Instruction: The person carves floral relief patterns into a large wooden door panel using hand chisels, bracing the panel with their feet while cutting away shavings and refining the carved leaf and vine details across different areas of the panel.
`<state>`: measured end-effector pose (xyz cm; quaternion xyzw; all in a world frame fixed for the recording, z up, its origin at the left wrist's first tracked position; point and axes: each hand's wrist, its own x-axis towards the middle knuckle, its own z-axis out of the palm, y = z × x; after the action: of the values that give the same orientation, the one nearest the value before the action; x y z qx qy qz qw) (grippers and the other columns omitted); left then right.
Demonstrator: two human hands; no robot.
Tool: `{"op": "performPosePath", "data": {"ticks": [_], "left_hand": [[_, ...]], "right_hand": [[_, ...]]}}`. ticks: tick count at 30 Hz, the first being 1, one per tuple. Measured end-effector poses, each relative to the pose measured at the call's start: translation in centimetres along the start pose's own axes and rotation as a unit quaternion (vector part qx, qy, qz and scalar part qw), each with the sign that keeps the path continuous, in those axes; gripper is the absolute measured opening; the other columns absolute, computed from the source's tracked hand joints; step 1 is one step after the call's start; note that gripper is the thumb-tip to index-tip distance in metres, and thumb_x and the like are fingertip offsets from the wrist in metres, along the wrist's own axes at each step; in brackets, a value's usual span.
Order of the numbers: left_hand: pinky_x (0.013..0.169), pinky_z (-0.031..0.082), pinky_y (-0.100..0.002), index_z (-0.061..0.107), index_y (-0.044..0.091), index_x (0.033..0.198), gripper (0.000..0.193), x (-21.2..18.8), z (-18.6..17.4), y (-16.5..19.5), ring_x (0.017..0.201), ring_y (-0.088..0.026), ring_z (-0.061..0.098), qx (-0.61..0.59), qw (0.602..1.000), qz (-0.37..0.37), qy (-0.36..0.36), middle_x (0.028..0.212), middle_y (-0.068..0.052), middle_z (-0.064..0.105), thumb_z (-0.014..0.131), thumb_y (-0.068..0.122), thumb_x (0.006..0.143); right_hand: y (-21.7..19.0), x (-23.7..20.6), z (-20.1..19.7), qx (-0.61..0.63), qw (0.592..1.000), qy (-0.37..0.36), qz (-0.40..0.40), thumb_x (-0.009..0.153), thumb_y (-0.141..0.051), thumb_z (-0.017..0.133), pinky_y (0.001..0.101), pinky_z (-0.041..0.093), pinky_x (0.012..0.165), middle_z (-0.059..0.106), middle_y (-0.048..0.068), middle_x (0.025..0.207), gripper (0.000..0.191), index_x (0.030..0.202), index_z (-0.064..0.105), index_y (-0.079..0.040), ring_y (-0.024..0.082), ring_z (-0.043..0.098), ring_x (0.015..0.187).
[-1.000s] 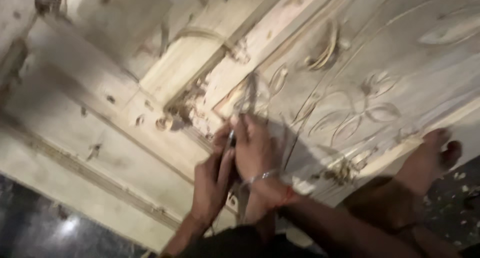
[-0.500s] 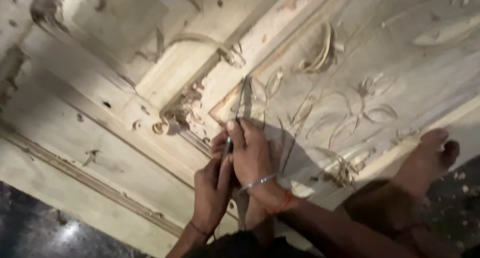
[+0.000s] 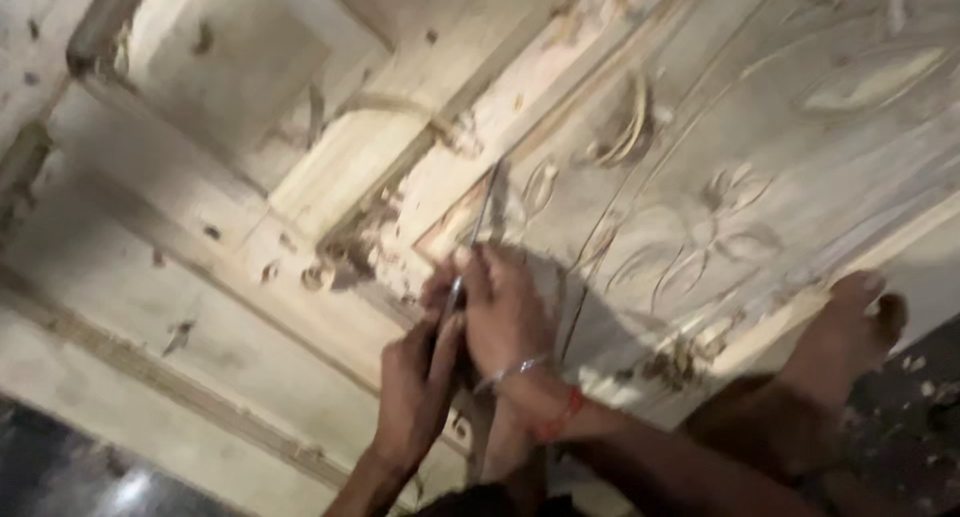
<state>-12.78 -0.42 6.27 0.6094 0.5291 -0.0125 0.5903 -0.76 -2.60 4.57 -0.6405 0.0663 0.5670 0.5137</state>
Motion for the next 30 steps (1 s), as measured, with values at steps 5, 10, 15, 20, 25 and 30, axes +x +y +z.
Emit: {"op": "performPosePath", "data": {"ticks": [5, 10, 15, 20, 25, 30], "left_hand": [[0.046, 0.045, -0.033, 0.070, -0.005, 0.091, 0.036, 0.2, 0.3, -0.1, 0.050, -0.012, 0.056, -0.043, 0.997, -0.067, 0.003, 0.056, -0.007, 0.064, 0.056, 0.026, 0.101], [0.049, 0.044, -0.032, 0.067, -0.007, 0.092, 0.037, 0.0, 0.8, -0.4, 0.057, -0.010, 0.050, -0.085, 0.994, -0.067, -0.006, 0.061, -0.007, 0.062, 0.057, 0.026, 0.103], [0.047, 0.044, -0.032, 0.071, -0.008, 0.083, 0.042, -0.6, 1.1, -0.7, 0.050, -0.012, 0.054, -0.060, 0.986, -0.153, 0.005, 0.055, -0.009, 0.063, 0.058, 0.027, 0.102], [0.046, 0.042, -0.029, 0.071, -0.005, 0.093, 0.033, -0.6, 1.1, -0.7, 0.055, -0.007, 0.048, -0.109, 0.990, -0.093, 0.012, 0.060, -0.005, 0.061, 0.059, 0.025, 0.103], [0.045, 0.047, -0.028, 0.072, -0.004, 0.091, 0.033, -0.1, 1.1, -0.3, 0.050, -0.009, 0.058, -0.123, 0.987, -0.107, -0.006, 0.059, -0.004, 0.068, 0.058, 0.025, 0.101], [0.044, 0.042, -0.029, 0.072, -0.003, 0.090, 0.033, -0.1, 1.2, 0.1, 0.049, -0.009, 0.051, -0.090, 0.989, -0.113, 0.008, 0.056, -0.006, 0.063, 0.057, 0.024, 0.102]], "right_hand": [[-0.9, -0.2, -0.2, -0.093, 0.996, 0.006, 0.008, 0.105, -0.031, 0.046, 0.0289, 0.057, 0.058, 0.073, 0.007, 0.074, 0.036, 0.095, 0.066, -0.002, 0.015, 0.069, 0.063], [-1.2, -0.1, -0.7, -0.069, 0.997, 0.001, -0.039, 0.110, -0.031, 0.047, 0.0273, 0.059, 0.059, 0.072, 0.008, 0.075, 0.041, 0.091, 0.064, 0.002, 0.015, 0.069, 0.062], [-1.0, -0.5, -0.7, -0.123, 0.992, 0.005, 0.024, 0.105, -0.030, 0.047, 0.0288, 0.057, 0.056, 0.073, 0.006, 0.074, 0.037, 0.095, 0.067, -0.001, 0.015, 0.070, 0.061], [-1.2, -0.6, -0.2, -0.042, 0.999, -0.011, -0.021, 0.108, -0.029, 0.047, 0.0276, 0.057, 0.060, 0.070, 0.008, 0.077, 0.035, 0.101, 0.067, -0.001, 0.013, 0.066, 0.065], [-1.6, -0.4, -0.5, -0.042, 0.998, -0.006, -0.049, 0.109, -0.028, 0.048, 0.0296, 0.057, 0.058, 0.070, 0.010, 0.077, 0.037, 0.094, 0.062, 0.002, 0.017, 0.067, 0.064], [-0.9, -0.3, -0.7, -0.100, 0.995, 0.004, -0.012, 0.105, -0.027, 0.048, 0.0305, 0.055, 0.053, 0.072, 0.009, 0.075, 0.033, 0.092, 0.063, -0.001, 0.017, 0.070, 0.061]]}}
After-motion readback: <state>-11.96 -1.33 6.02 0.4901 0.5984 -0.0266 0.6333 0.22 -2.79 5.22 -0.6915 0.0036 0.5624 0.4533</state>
